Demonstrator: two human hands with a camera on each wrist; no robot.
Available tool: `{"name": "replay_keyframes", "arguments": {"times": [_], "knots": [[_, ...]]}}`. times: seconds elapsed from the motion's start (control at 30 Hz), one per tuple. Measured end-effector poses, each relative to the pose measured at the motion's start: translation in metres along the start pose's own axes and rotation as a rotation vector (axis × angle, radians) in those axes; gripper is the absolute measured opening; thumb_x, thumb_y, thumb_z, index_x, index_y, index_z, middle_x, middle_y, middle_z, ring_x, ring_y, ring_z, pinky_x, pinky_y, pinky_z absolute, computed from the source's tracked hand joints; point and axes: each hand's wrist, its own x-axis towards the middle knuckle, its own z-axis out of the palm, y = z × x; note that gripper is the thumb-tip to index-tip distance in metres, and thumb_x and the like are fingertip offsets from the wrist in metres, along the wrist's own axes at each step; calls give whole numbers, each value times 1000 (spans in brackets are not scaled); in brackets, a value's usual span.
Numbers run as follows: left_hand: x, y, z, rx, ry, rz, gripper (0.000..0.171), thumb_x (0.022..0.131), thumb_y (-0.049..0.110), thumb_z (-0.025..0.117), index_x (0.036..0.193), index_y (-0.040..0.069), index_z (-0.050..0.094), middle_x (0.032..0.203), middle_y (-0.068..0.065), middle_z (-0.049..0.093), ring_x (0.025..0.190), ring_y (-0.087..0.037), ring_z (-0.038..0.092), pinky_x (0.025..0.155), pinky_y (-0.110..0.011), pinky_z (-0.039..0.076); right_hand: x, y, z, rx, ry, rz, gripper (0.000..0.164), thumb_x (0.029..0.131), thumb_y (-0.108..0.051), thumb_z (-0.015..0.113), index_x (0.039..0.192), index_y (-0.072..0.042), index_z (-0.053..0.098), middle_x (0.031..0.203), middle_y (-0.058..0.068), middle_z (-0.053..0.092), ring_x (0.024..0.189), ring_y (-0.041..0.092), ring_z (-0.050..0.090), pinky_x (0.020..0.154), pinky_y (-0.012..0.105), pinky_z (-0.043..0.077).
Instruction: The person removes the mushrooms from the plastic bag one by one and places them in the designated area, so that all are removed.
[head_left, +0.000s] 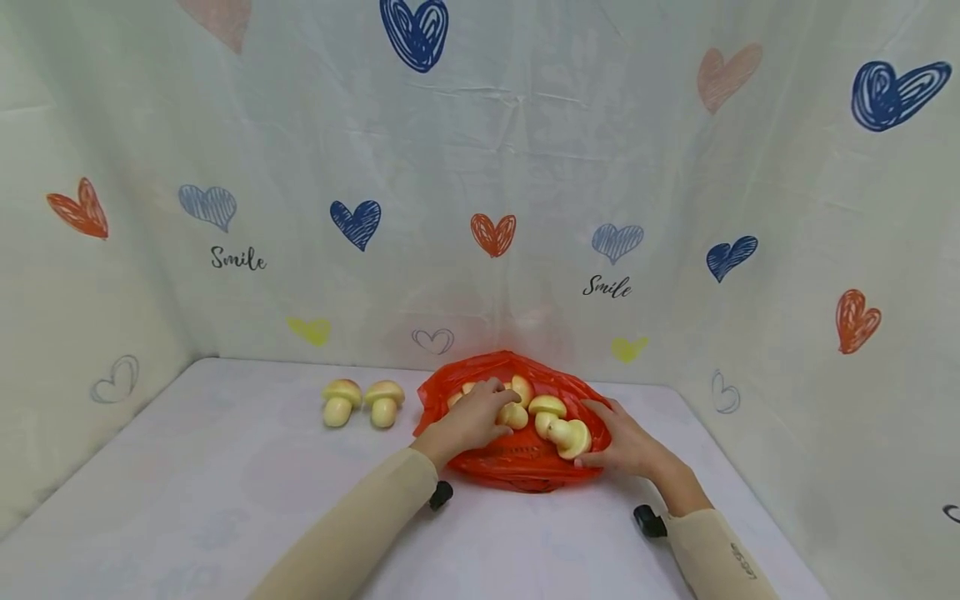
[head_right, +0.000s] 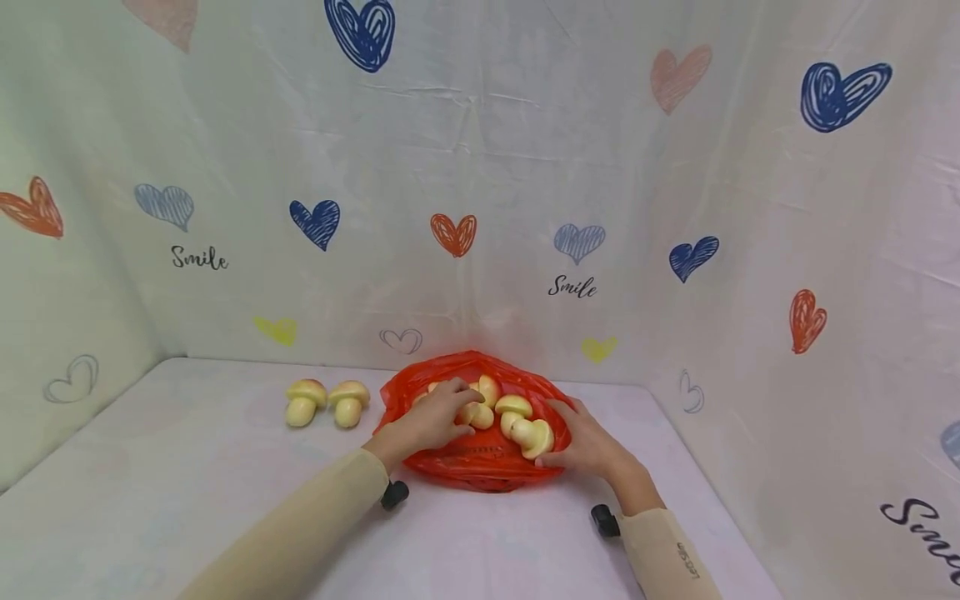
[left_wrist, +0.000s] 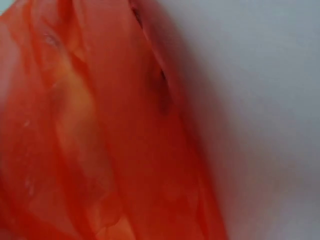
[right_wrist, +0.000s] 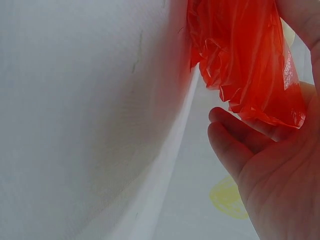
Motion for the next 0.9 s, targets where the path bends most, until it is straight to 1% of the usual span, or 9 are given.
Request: {"name": "replay_keyframes", "arguments": {"times": [0.07,0.17,0.3,0.37,0.53,0.67,0.77,0.9], "knots": [[3,-1,3,9,6,-10,52,83,27,75,131,21,56,121,-2,48,110,-19,45,91,-35,48,-1,1,0,-4,0,1,100,65,-56,81,144,-14,37,146,16,30,129,38,36,97,62,38],[7,-2,5,22,35,-6,50,83,25,76,129,20,58,118,-2,49,108,-19,45,90,-32,47,-1,1,0,2,3,-14,100,65,-56,80,145,-14,37,145,16,30,129,37,36,98,61,37],[11,-2,9,26,67,11,44,83,18,75,125,17,61,113,-3,49,103,-20,46,87,-31,46,-2,0,-1,12,1,-27,100,66,-55,80,145,-13,37,145,16,30,129,37,37,99,61,37],[13,-2,10,25,74,2,42,83,16,74,124,16,62,111,-3,48,101,-19,46,86,-30,46,-2,1,-2,3,-2,-27,100,66,-56,80,145,-13,36,145,16,30,128,37,37,99,60,37],[15,-1,12,38,79,-16,42,83,13,73,123,16,61,109,-2,47,98,-19,45,86,-30,46,-2,0,-2,-2,-1,-26,100,66,-56,80,145,-13,37,145,15,30,129,36,37,99,60,37],[15,-1,12,28,85,-9,40,82,10,73,120,16,62,106,-1,46,95,-19,44,84,-29,46,-1,-1,-2,8,-3,-26,100,66,-55,80,145,-13,37,145,15,31,128,35,37,99,59,37],[15,-2,13,3,87,1,40,80,6,72,118,16,64,105,0,47,94,-18,44,84,-29,46,-1,0,-2,11,-7,-17,100,65,-55,80,145,-13,37,145,15,31,128,36,37,98,59,38],[14,-5,13,-26,80,24,39,81,4,70,118,15,64,105,2,48,95,-16,46,87,-28,46,-2,1,-1,10,-12,0,101,65,-57,80,145,-14,36,146,16,29,129,37,36,97,60,38]]}}
